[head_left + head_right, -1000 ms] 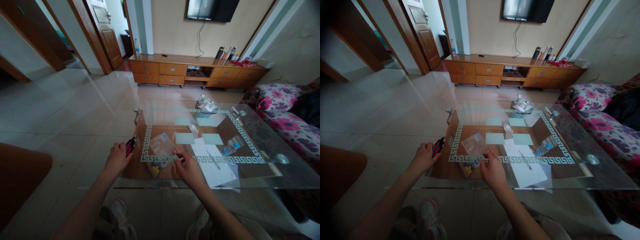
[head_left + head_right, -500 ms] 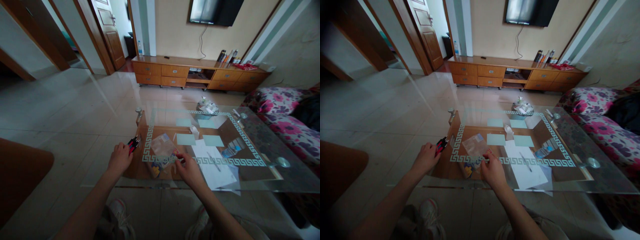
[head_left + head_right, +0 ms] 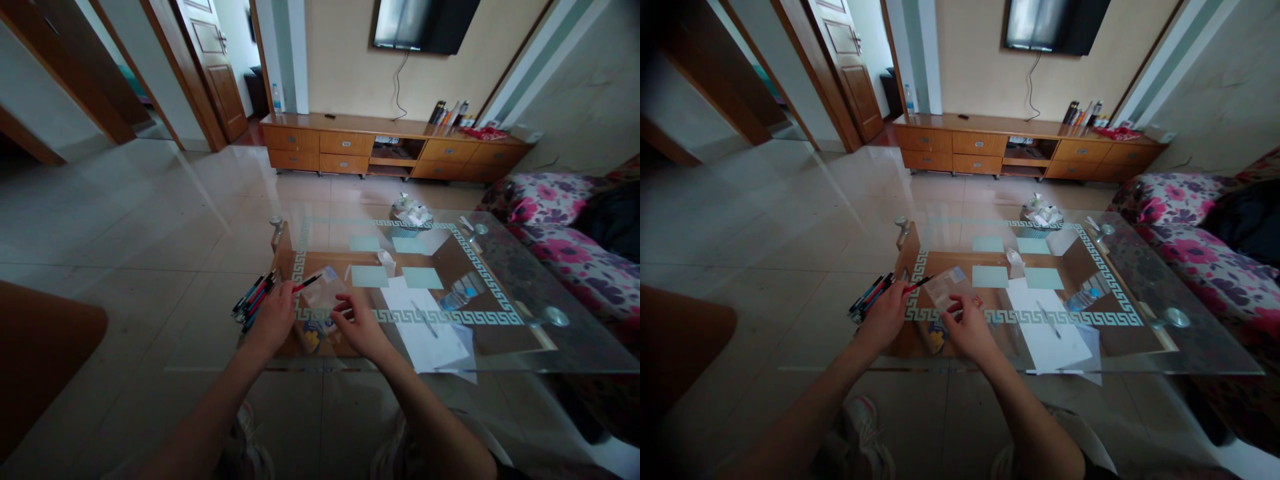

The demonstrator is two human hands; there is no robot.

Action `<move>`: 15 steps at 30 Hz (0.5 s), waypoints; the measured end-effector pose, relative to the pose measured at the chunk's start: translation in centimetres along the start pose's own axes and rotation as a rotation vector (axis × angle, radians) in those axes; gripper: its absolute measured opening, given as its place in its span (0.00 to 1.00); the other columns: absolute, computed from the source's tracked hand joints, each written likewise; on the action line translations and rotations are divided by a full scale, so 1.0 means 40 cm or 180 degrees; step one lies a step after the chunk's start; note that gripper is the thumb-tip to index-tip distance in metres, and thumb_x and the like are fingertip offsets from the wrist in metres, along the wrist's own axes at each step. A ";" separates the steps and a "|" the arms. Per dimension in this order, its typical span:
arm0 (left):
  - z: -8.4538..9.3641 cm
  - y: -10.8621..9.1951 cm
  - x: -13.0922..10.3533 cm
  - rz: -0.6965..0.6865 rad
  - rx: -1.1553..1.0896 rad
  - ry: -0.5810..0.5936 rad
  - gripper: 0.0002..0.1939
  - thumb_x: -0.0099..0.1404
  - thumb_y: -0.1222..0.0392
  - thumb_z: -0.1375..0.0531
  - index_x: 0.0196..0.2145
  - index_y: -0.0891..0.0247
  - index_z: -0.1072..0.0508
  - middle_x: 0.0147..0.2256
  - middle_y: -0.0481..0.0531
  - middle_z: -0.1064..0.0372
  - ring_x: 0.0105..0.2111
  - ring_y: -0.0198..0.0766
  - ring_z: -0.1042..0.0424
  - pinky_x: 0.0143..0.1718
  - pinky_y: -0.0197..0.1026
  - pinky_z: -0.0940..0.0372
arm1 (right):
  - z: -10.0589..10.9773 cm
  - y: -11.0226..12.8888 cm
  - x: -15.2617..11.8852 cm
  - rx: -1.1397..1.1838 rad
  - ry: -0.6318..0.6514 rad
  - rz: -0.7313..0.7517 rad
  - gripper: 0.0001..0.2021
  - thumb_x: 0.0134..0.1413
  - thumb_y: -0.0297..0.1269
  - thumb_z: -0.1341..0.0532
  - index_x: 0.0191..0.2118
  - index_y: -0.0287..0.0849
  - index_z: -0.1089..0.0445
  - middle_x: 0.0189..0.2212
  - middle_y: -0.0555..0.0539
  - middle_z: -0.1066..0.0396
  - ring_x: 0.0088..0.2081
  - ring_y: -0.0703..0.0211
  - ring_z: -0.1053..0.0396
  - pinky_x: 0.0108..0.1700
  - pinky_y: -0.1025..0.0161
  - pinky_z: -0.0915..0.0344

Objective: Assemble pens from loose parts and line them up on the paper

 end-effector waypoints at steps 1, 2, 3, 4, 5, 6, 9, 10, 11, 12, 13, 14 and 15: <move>0.001 -0.021 -0.006 -0.0027 -0.0157 -0.0039 0.12 0.73 0.65 0.55 0.47 0.63 0.35 0.45 0.59 0.32 0.48 0.46 0.30 0.51 0.47 0.36 | -0.001 0.003 0.004 0.0136 0.0035 -0.0006 0.20 0.57 0.38 0.39 0.54 0.38 0.34 0.38 0.45 0.26 0.32 0.60 0.28 0.37 0.61 0.31; 0.003 -0.041 -0.012 -0.0068 -0.0332 -0.0063 0.13 0.74 0.64 0.56 0.48 0.63 0.35 0.46 0.60 0.32 0.49 0.46 0.31 0.52 0.47 0.37 | 0.000 0.006 0.008 0.0258 0.0056 -0.0002 0.20 0.57 0.39 0.38 0.54 0.39 0.34 0.39 0.45 0.26 0.33 0.60 0.28 0.38 0.61 0.30; 0.006 -0.058 -0.017 -0.0119 -0.0517 -0.0071 0.12 0.74 0.63 0.56 0.48 0.63 0.35 0.45 0.59 0.31 0.48 0.46 0.30 0.51 0.48 0.36 | 0.004 0.009 0.011 0.0366 0.0074 0.0001 0.20 0.57 0.40 0.38 0.54 0.39 0.34 0.39 0.45 0.26 0.34 0.60 0.28 0.38 0.61 0.30; 0.011 -0.073 -0.022 -0.0160 -0.0694 -0.0072 0.12 0.74 0.62 0.55 0.48 0.63 0.35 0.45 0.59 0.31 0.47 0.46 0.30 0.50 0.48 0.36 | 0.010 0.012 0.014 0.0458 0.0098 0.0004 0.20 0.57 0.41 0.38 0.53 0.39 0.33 0.38 0.45 0.26 0.34 0.60 0.28 0.38 0.61 0.30; 0.016 -0.085 -0.026 -0.0196 -0.0849 -0.0048 0.11 0.74 0.60 0.54 0.47 0.62 0.34 0.44 0.58 0.31 0.45 0.46 0.29 0.49 0.48 0.35 | 0.017 0.016 0.015 0.0535 0.0134 0.0003 0.20 0.57 0.42 0.37 0.53 0.40 0.33 0.38 0.45 0.27 0.34 0.60 0.28 0.37 0.61 0.30; 0.020 -0.095 -0.029 -0.0234 -0.0971 -0.0007 0.11 0.74 0.58 0.53 0.47 0.62 0.34 0.43 0.57 0.31 0.45 0.45 0.29 0.49 0.48 0.35 | 0.024 0.020 0.015 0.0603 0.0182 -0.0008 0.20 0.56 0.43 0.37 0.52 0.40 0.33 0.37 0.46 0.27 0.33 0.60 0.28 0.36 0.62 0.31; 0.021 -0.120 -0.031 -0.0334 -0.1273 0.0179 0.11 0.72 0.58 0.49 0.46 0.62 0.31 0.43 0.56 0.29 0.44 0.44 0.29 0.49 0.47 0.35 | 0.046 0.031 0.013 0.0790 0.0321 -0.0087 0.19 0.57 0.45 0.37 0.51 0.42 0.32 0.36 0.47 0.26 0.30 0.62 0.30 0.31 0.64 0.34; 0.014 -0.124 -0.030 -0.0328 -0.1400 0.0258 0.10 0.71 0.58 0.48 0.45 0.62 0.30 0.43 0.56 0.29 0.44 0.44 0.29 0.48 0.46 0.35 | 0.053 0.034 0.013 0.0843 0.0342 -0.0108 0.19 0.57 0.46 0.37 0.50 0.42 0.31 0.35 0.47 0.25 0.30 0.62 0.30 0.30 0.65 0.35; 0.004 -0.126 -0.029 -0.0292 -0.1549 0.0337 0.10 0.71 0.58 0.47 0.45 0.62 0.28 0.42 0.55 0.28 0.43 0.43 0.29 0.47 0.45 0.35 | 0.057 0.037 0.013 0.0892 0.0355 -0.0117 0.19 0.57 0.48 0.37 0.49 0.42 0.31 0.34 0.47 0.25 0.29 0.62 0.31 0.29 0.65 0.36; -0.011 -0.126 -0.027 -0.0226 -0.1734 0.0452 0.11 0.70 0.57 0.46 0.44 0.62 0.27 0.41 0.55 0.27 0.42 0.43 0.28 0.45 0.44 0.34 | 0.059 0.040 0.015 0.0935 0.0369 -0.0110 0.18 0.56 0.48 0.37 0.48 0.42 0.30 0.33 0.47 0.25 0.29 0.61 0.31 0.29 0.65 0.36; -0.027 -0.126 -0.026 -0.0144 -0.1950 0.0560 0.11 0.70 0.57 0.46 0.44 0.63 0.26 0.41 0.54 0.26 0.41 0.42 0.27 0.44 0.42 0.33 | 0.059 0.042 0.018 0.0969 0.0390 -0.0088 0.18 0.56 0.49 0.37 0.47 0.42 0.30 0.32 0.48 0.25 0.29 0.61 0.32 0.29 0.65 0.37; -0.042 -0.127 -0.026 -0.0083 -0.2135 0.0642 0.12 0.70 0.56 0.46 0.44 0.63 0.26 0.40 0.54 0.25 0.40 0.41 0.27 0.43 0.41 0.33 | 0.058 0.044 0.022 0.1003 0.0410 -0.0046 0.18 0.56 0.50 0.37 0.45 0.42 0.29 0.31 0.48 0.25 0.28 0.62 0.32 0.29 0.65 0.37; -0.051 -0.128 -0.025 -0.0036 -0.2264 0.0671 0.14 0.71 0.55 0.46 0.45 0.64 0.25 0.41 0.55 0.24 0.41 0.42 0.26 0.43 0.41 0.33 | 0.058 0.047 0.026 0.1040 0.0417 0.0020 0.17 0.57 0.50 0.37 0.43 0.42 0.29 0.30 0.48 0.26 0.27 0.62 0.33 0.29 0.65 0.38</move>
Point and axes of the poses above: each hand's wrist, its own x-axis towards the middle knuckle, its own z-axis out of the back of the hand, y = z × x, the point moved 9 cm from there along x, towards the middle knuckle
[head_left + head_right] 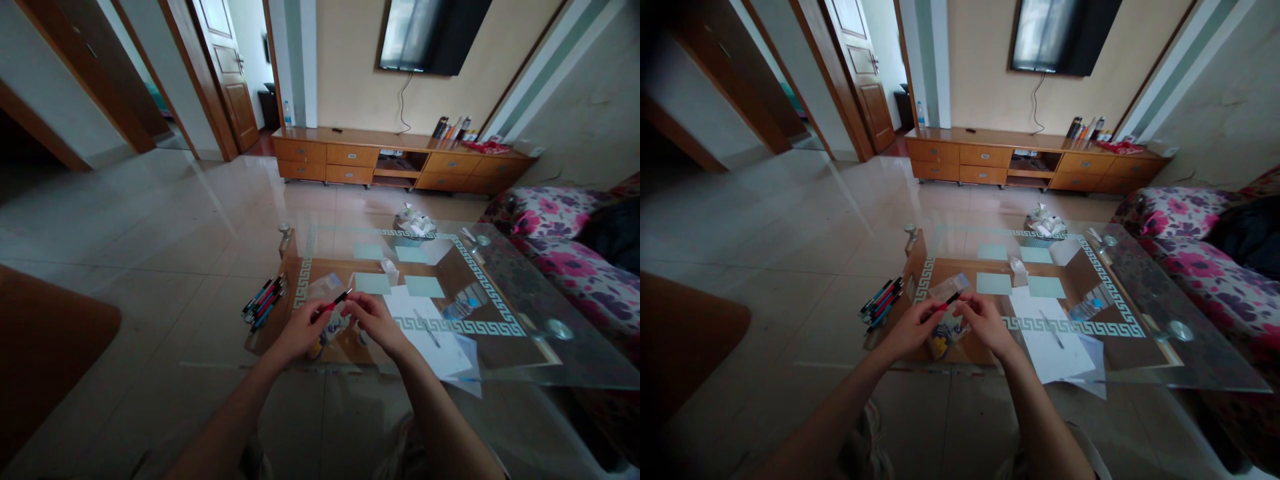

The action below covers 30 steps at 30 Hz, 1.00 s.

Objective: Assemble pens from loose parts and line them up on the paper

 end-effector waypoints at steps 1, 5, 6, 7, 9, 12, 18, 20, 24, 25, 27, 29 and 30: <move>-0.005 0.002 0.002 0.0025 -0.0083 -0.0015 0.14 0.71 0.55 0.46 0.46 0.64 0.25 0.43 0.55 0.24 0.42 0.42 0.26 0.45 0.42 0.33 | 0.001 0.004 0.005 0.0036 -0.0008 0.0083 0.16 0.57 0.50 0.38 0.41 0.41 0.28 0.29 0.49 0.26 0.27 0.63 0.34 0.29 0.65 0.38; -0.020 -0.022 0.003 -0.0004 -0.0179 0.0007 0.16 0.71 0.54 0.46 0.50 0.63 0.24 0.48 0.56 0.24 0.47 0.43 0.27 0.50 0.43 0.34 | 0.024 0.020 0.016 0.0102 -0.0195 0.0335 0.15 0.58 0.50 0.38 0.34 0.42 0.30 0.27 0.50 0.29 0.26 0.64 0.37 0.30 0.66 0.40; -0.024 -0.032 0.002 -0.0032 -0.0150 0.0045 0.16 0.71 0.54 0.46 0.50 0.63 0.24 0.48 0.55 0.24 0.47 0.43 0.27 0.50 0.43 0.34 | 0.031 0.023 0.015 0.0078 -0.0253 0.0350 0.15 0.58 0.50 0.37 0.33 0.42 0.30 0.26 0.51 0.30 0.26 0.64 0.37 0.30 0.66 0.41; -0.030 -0.041 0.002 -0.0053 -0.0140 0.0099 0.16 0.72 0.54 0.46 0.50 0.62 0.24 0.48 0.55 0.24 0.47 0.42 0.27 0.50 0.42 0.34 | 0.037 0.025 0.015 0.0050 -0.0301 0.0353 0.15 0.59 0.49 0.37 0.32 0.42 0.30 0.24 0.51 0.32 0.26 0.64 0.38 0.30 0.66 0.41; -0.032 -0.048 0.003 -0.0040 -0.0136 0.0068 0.17 0.72 0.53 0.47 0.50 0.62 0.25 0.46 0.55 0.24 0.45 0.41 0.26 0.47 0.41 0.34 | 0.046 0.024 0.013 0.0029 -0.0370 0.0333 0.15 0.59 0.50 0.38 0.32 0.42 0.31 0.24 0.51 0.33 0.26 0.64 0.38 0.29 0.66 0.42; -0.023 -0.033 0.009 0.0136 -0.0012 -0.0156 0.16 0.71 0.53 0.44 0.52 0.62 0.29 0.39 0.52 0.25 0.36 0.39 0.27 0.38 0.39 0.33 | 0.053 0.010 0.013 -0.0018 -0.0448 0.0283 0.16 0.60 0.52 0.39 0.32 0.42 0.32 0.26 0.50 0.30 0.26 0.63 0.37 0.29 0.65 0.41; -0.032 -0.064 0.008 -0.0239 0.0573 0.0005 0.10 0.71 0.55 0.44 0.47 0.60 0.30 0.39 0.51 0.28 0.40 0.39 0.28 0.43 0.40 0.35 | 0.073 -0.035 0.013 -0.0578 -0.0636 0.0102 0.23 0.62 0.56 0.43 0.24 0.42 0.35 0.18 0.52 0.38 0.23 0.63 0.40 0.26 0.65 0.45; -0.032 -0.080 0.000 -0.0438 0.0807 0.0073 0.10 0.73 0.55 0.47 0.46 0.59 0.29 0.43 0.51 0.28 0.44 0.40 0.28 0.46 0.41 0.36 | 0.068 -0.051 0.010 -0.0506 -0.0545 -0.0090 0.26 0.62 0.58 0.45 0.21 0.42 0.37 0.15 0.52 0.41 0.20 0.64 0.44 0.24 0.65 0.48; -0.024 -0.084 -0.010 -0.0651 0.1348 0.0046 0.12 0.75 0.54 0.49 0.46 0.60 0.28 0.41 0.53 0.30 0.42 0.40 0.29 0.46 0.42 0.35 | 0.049 -0.071 0.000 -0.0379 -0.0363 -0.0411 0.30 0.61 0.60 0.45 0.17 0.42 0.38 0.13 0.52 0.42 0.18 0.65 0.46 0.23 0.65 0.50; -0.022 -0.082 -0.010 -0.0684 0.1472 0.0032 0.13 0.75 0.54 0.50 0.46 0.60 0.28 0.40 0.53 0.30 0.41 0.40 0.29 0.45 0.41 0.35 | 0.044 -0.073 -0.001 -0.0401 -0.0330 -0.0433 0.30 0.60 0.61 0.45 0.17 0.42 0.37 0.13 0.52 0.41 0.18 0.65 0.46 0.22 0.65 0.50; -0.018 -0.077 -0.010 -0.0724 0.1665 0.0009 0.14 0.75 0.55 0.51 0.46 0.60 0.27 0.40 0.53 0.30 0.41 0.39 0.29 0.45 0.41 0.34 | 0.036 -0.073 -0.003 -0.0475 -0.0278 -0.0401 0.30 0.61 0.60 0.45 0.18 0.41 0.34 0.13 0.52 0.41 0.18 0.65 0.44 0.23 0.65 0.49; -0.016 -0.074 -0.009 -0.0744 0.1798 -0.0001 0.14 0.76 0.57 0.52 0.47 0.60 0.27 0.40 0.54 0.30 0.41 0.39 0.29 0.45 0.41 0.34 | 0.031 -0.070 -0.004 -0.0564 -0.0247 -0.0299 0.29 0.61 0.60 0.45 0.20 0.41 0.33 0.14 0.52 0.40 0.19 0.65 0.43 0.23 0.66 0.48; -0.016 -0.073 -0.009 -0.0746 0.1855 0.0010 0.15 0.76 0.57 0.52 0.47 0.60 0.27 0.40 0.54 0.30 0.41 0.39 0.29 0.44 0.41 0.33 | 0.029 -0.068 -0.004 -0.0608 -0.0237 -0.0243 0.28 0.62 0.59 0.45 0.20 0.41 0.33 0.15 0.52 0.39 0.19 0.65 0.43 0.24 0.66 0.47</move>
Point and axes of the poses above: each hand's wrist, its own x-axis towards the middle knuckle, its own z-axis out of the back of the hand, y = z × x, the point moved 9 cm from there along x, towards the middle knuckle
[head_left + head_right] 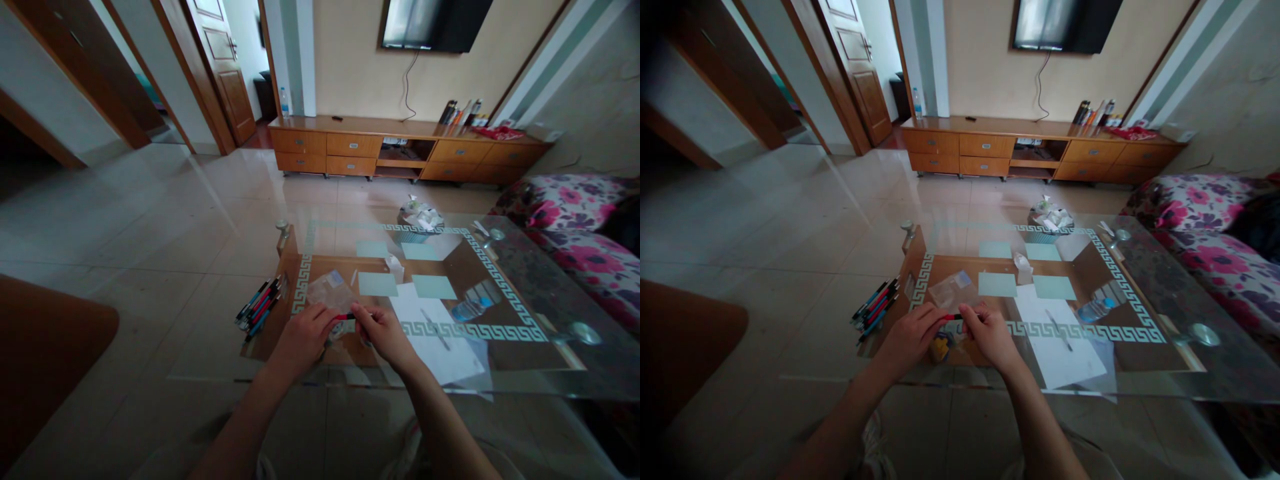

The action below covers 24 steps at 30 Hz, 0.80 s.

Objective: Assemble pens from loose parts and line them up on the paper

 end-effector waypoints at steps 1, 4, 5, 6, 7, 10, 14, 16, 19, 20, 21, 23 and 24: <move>-0.001 0.001 -0.001 -0.0002 0.0048 0.0026 0.15 0.76 0.57 0.52 0.48 0.60 0.27 0.40 0.54 0.30 0.40 0.39 0.29 0.44 0.40 0.33 | -0.001 0.002 -0.001 -0.0039 0.0001 0.0049 0.27 0.62 0.59 0.45 0.21 0.41 0.33 0.15 0.52 0.39 0.20 0.65 0.42 0.24 0.66 0.47; -0.008 0.004 -0.004 0.0038 0.0157 0.0115 0.16 0.76 0.57 0.53 0.49 0.59 0.27 0.40 0.53 0.30 0.39 0.38 0.28 0.41 0.38 0.33 | 0.000 0.011 -0.003 -0.0133 0.0015 0.0159 0.26 0.63 0.57 0.45 0.22 0.41 0.32 0.16 0.52 0.38 0.21 0.64 0.42 0.24 0.66 0.46; -0.010 0.005 -0.005 0.0061 0.0189 0.0147 0.16 0.76 0.56 0.53 0.49 0.58 0.27 0.40 0.53 0.30 0.38 0.37 0.28 0.40 0.38 0.34 | 0.000 0.015 -0.004 -0.0160 0.0026 0.0193 0.26 0.63 0.57 0.45 0.22 0.41 0.32 0.17 0.51 0.38 0.21 0.64 0.41 0.25 0.66 0.46; -0.012 0.007 -0.006 0.0080 0.0215 0.0179 0.16 0.76 0.56 0.53 0.49 0.58 0.27 0.39 0.52 0.30 0.37 0.37 0.28 0.39 0.37 0.34 | 0.001 0.019 -0.006 -0.0192 0.0040 0.0231 0.26 0.63 0.56 0.45 0.22 0.42 0.32 0.17 0.51 0.38 0.21 0.63 0.41 0.25 0.66 0.45; -0.014 0.008 -0.007 0.0093 0.0234 0.0218 0.16 0.76 0.56 0.53 0.49 0.58 0.27 0.39 0.52 0.30 0.37 0.37 0.28 0.38 0.36 0.34 | 0.001 0.025 -0.007 -0.0227 0.0053 0.0273 0.26 0.64 0.56 0.46 0.21 0.42 0.33 0.17 0.51 0.37 0.22 0.63 0.41 0.26 0.66 0.45; -0.017 0.011 -0.010 0.0134 0.0262 0.0309 0.16 0.76 0.56 0.53 0.49 0.58 0.27 0.38 0.52 0.30 0.36 0.36 0.28 0.37 0.36 0.34 | 0.004 0.046 -0.012 -0.0359 0.0041 0.0458 0.25 0.64 0.54 0.46 0.22 0.42 0.33 0.19 0.50 0.37 0.24 0.61 0.39 0.28 0.65 0.44; -0.016 0.014 -0.010 0.0190 0.0212 0.0376 0.16 0.76 0.57 0.54 0.48 0.57 0.27 0.39 0.53 0.30 0.37 0.37 0.27 0.38 0.36 0.34 | 0.005 0.069 -0.014 -0.0490 -0.0005 0.0715 0.20 0.64 0.50 0.43 0.26 0.42 0.29 0.24 0.49 0.31 0.29 0.59 0.36 0.31 0.64 0.41; -0.015 0.018 -0.009 0.0238 0.0209 0.0367 0.16 0.76 0.57 0.54 0.47 0.58 0.27 0.39 0.53 0.30 0.37 0.37 0.27 0.39 0.37 0.34 | 0.002 0.068 -0.013 -0.0399 0.0011 0.0753 0.17 0.63 0.48 0.41 0.29 0.42 0.27 0.27 0.48 0.29 0.31 0.58 0.33 0.34 0.64 0.39; -0.013 0.023 -0.007 0.0284 0.0301 0.0334 0.15 0.76 0.56 0.53 0.45 0.59 0.27 0.39 0.53 0.30 0.38 0.39 0.27 0.39 0.38 0.35 | -0.003 0.061 -0.010 -0.0035 0.0067 0.0737 0.11 0.58 0.45 0.36 0.38 0.43 0.25 0.34 0.47 0.25 0.35 0.57 0.30 0.39 0.62 0.35; -0.012 0.023 -0.006 0.0276 0.0337 0.0322 0.15 0.76 0.56 0.53 0.46 0.59 0.27 0.39 0.53 0.30 0.39 0.39 0.27 0.40 0.39 0.35 | -0.004 0.058 -0.009 0.0086 0.0069 0.0703 0.12 0.56 0.45 0.34 0.41 0.44 0.26 0.36 0.47 0.25 0.36 0.57 0.29 0.39 0.62 0.34; -0.009 0.023 -0.006 0.0262 0.0373 0.0302 0.15 0.76 0.56 0.53 0.46 0.59 0.27 0.39 0.53 0.30 0.39 0.40 0.28 0.41 0.40 0.35 | -0.002 0.054 -0.008 0.0175 0.0053 0.0653 0.14 0.55 0.45 0.33 0.44 0.44 0.26 0.37 0.47 0.24 0.36 0.56 0.28 0.39 0.62 0.33; 0.000 0.019 -0.004 0.0231 0.0441 0.0234 0.15 0.76 0.55 0.52 0.48 0.59 0.27 0.39 0.53 0.30 0.40 0.40 0.28 0.43 0.41 0.35 | 0.006 0.047 -0.009 0.0188 -0.0016 0.0519 0.17 0.56 0.47 0.34 0.47 0.44 0.27 0.36 0.47 0.25 0.34 0.57 0.29 0.35 0.63 0.34; 0.004 0.017 -0.004 0.0215 0.0477 0.0201 0.15 0.75 0.55 0.52 0.48 0.59 0.27 0.39 0.53 0.30 0.40 0.40 0.28 0.43 0.41 0.36 | 0.010 0.044 -0.009 0.0113 -0.0043 0.0442 0.16 0.58 0.49 0.37 0.44 0.43 0.26 0.33 0.47 0.25 0.32 0.58 0.30 0.33 0.64 0.36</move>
Point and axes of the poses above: each hand's wrist, its own x-axis towards the middle knuckle, its own z-axis out of the back of the hand, y = z × x, the point moved 9 cm from there along x, towards the middle knuckle
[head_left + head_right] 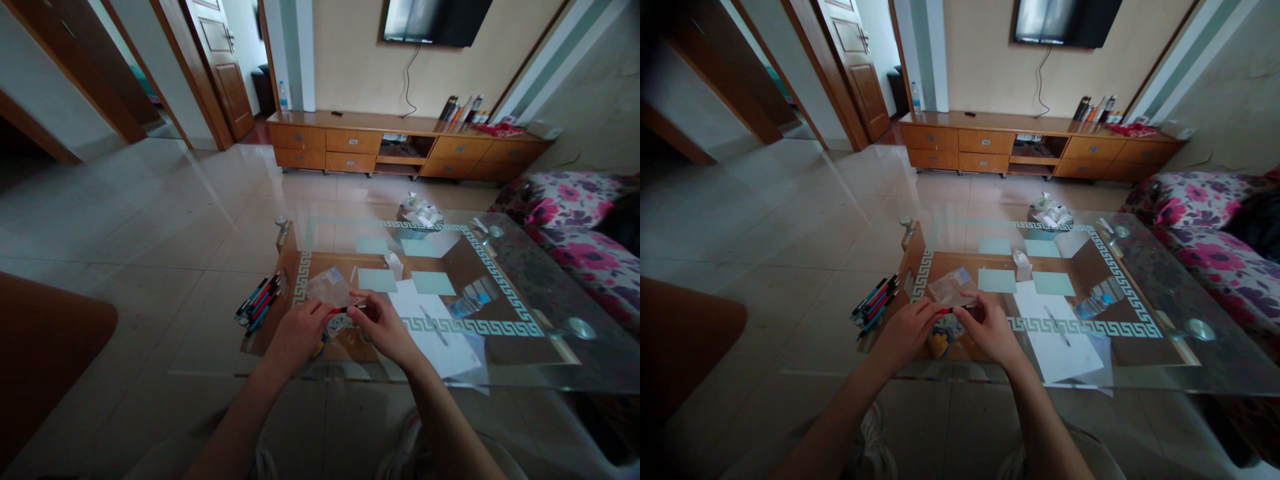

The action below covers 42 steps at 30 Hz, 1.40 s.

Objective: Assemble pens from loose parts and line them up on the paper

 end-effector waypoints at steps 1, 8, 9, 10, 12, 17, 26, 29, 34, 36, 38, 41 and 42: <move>0.004 -0.002 0.000 -0.0009 0.0038 -0.0031 0.15 0.75 0.55 0.52 0.48 0.59 0.27 0.40 0.53 0.30 0.40 0.40 0.29 0.43 0.41 0.36 | 0.003 -0.003 -0.001 -0.0106 0.0004 -0.0074 0.17 0.61 0.51 0.40 0.39 0.42 0.25 0.29 0.48 0.26 0.30 0.59 0.31 0.31 0.64 0.37; 0.016 -0.001 -0.001 -0.0040 0.0092 -0.0184 0.14 0.75 0.56 0.50 0.48 0.59 0.27 0.41 0.54 0.30 0.41 0.40 0.30 0.43 0.42 0.36 | 0.005 0.009 -0.003 -0.0378 0.0196 0.0032 0.17 0.62 0.51 0.41 0.35 0.42 0.24 0.29 0.48 0.26 0.30 0.59 0.31 0.33 0.65 0.38; 0.018 0.001 -0.001 -0.0041 0.0077 -0.0217 0.13 0.75 0.57 0.50 0.48 0.59 0.27 0.42 0.54 0.30 0.41 0.41 0.30 0.44 0.42 0.36 | 0.007 0.011 -0.004 -0.0353 0.0172 0.0064 0.15 0.60 0.50 0.38 0.42 0.43 0.25 0.33 0.47 0.25 0.32 0.59 0.31 0.33 0.65 0.37; 0.021 0.001 -0.001 -0.0049 0.0053 -0.0247 0.13 0.74 0.57 0.49 0.48 0.59 0.27 0.42 0.54 0.30 0.42 0.41 0.30 0.45 0.43 0.35 | 0.011 0.010 -0.004 -0.0333 0.0131 0.0066 0.17 0.57 0.49 0.36 0.47 0.43 0.26 0.36 0.47 0.24 0.33 0.59 0.30 0.33 0.65 0.36; 0.025 -0.001 -0.002 -0.0093 -0.0008 -0.0290 0.12 0.74 0.58 0.49 0.48 0.60 0.27 0.42 0.55 0.30 0.43 0.41 0.30 0.45 0.43 0.35 | 0.017 0.000 -0.006 -0.0346 0.0072 -0.0030 0.18 0.58 0.50 0.37 0.46 0.43 0.26 0.34 0.47 0.25 0.30 0.60 0.31 0.31 0.65 0.37; 0.025 -0.006 -0.003 -0.0136 0.0004 -0.0270 0.12 0.74 0.58 0.49 0.47 0.60 0.27 0.42 0.54 0.30 0.42 0.41 0.29 0.45 0.42 0.35 | 0.011 -0.016 -0.005 -0.0380 0.0198 -0.0151 0.24 0.64 0.54 0.45 0.27 0.41 0.27 0.22 0.49 0.31 0.25 0.61 0.34 0.29 0.64 0.38; 0.015 -0.004 -0.005 -0.0063 -0.0075 -0.0135 0.14 0.75 0.57 0.51 0.47 0.59 0.27 0.41 0.54 0.29 0.41 0.40 0.28 0.45 0.41 0.34 | 0.020 -0.010 -0.003 -0.0486 0.0062 -0.0079 0.21 0.64 0.52 0.44 0.30 0.41 0.25 0.25 0.47 0.27 0.28 0.59 0.31 0.31 0.64 0.37; 0.007 -0.004 -0.008 -0.0098 -0.0053 -0.0114 0.15 0.75 0.56 0.51 0.48 0.59 0.26 0.41 0.54 0.28 0.41 0.40 0.27 0.45 0.41 0.34 | 0.026 -0.015 0.001 -0.0371 0.0002 -0.0069 0.17 0.60 0.51 0.39 0.31 0.42 0.25 0.27 0.48 0.26 0.29 0.59 0.30 0.33 0.64 0.35; -0.009 0.001 -0.015 -0.0160 0.0028 -0.0049 0.19 0.74 0.60 0.50 0.60 0.54 0.33 0.41 0.53 0.27 0.40 0.40 0.27 0.42 0.41 0.34 | 0.027 -0.009 0.003 0.0207 -0.0064 -0.0042 0.14 0.52 0.46 0.32 0.39 0.42 0.25 0.34 0.45 0.23 0.35 0.56 0.27 0.38 0.60 0.32; -0.013 0.002 -0.017 -0.0183 0.0046 -0.0028 0.20 0.73 0.62 0.49 0.60 0.53 0.33 0.40 0.53 0.27 0.39 0.40 0.27 0.42 0.40 0.34 | 0.025 -0.006 0.002 0.0339 -0.0074 -0.0057 0.14 0.51 0.46 0.31 0.39 0.42 0.25 0.34 0.45 0.23 0.35 0.56 0.27 0.38 0.60 0.31; -0.015 0.002 -0.018 -0.0178 0.0015 -0.0013 0.20 0.73 0.63 0.48 0.60 0.53 0.33 0.41 0.53 0.27 0.40 0.41 0.27 0.42 0.40 0.34 | 0.025 -0.006 0.002 0.0419 -0.0104 -0.0078 0.14 0.50 0.45 0.31 0.39 0.42 0.24 0.34 0.45 0.23 0.35 0.56 0.26 0.38 0.59 0.30; -0.014 -0.001 -0.017 -0.0162 -0.0055 0.0034 0.20 0.73 0.63 0.49 0.60 0.53 0.33 0.41 0.54 0.27 0.40 0.41 0.27 0.43 0.41 0.34 | 0.025 -0.011 0.002 0.0506 -0.0133 -0.0106 0.14 0.50 0.46 0.30 0.39 0.42 0.24 0.34 0.45 0.22 0.35 0.55 0.26 0.39 0.58 0.30; -0.014 -0.002 -0.017 -0.0152 -0.0066 0.0055 0.20 0.73 0.63 0.49 0.61 0.54 0.33 0.41 0.54 0.27 0.40 0.41 0.27 0.43 0.41 0.34 | 0.026 -0.012 0.002 0.0522 -0.0139 -0.0110 0.14 0.50 0.46 0.30 0.39 0.42 0.24 0.34 0.45 0.22 0.35 0.55 0.26 0.39 0.58 0.30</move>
Point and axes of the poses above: each hand's wrist, its own x-axis towards the middle knuckle, its own z-axis out of the back of the hand, y = z × x, the point moved 9 cm from there along x, towards the middle knuckle
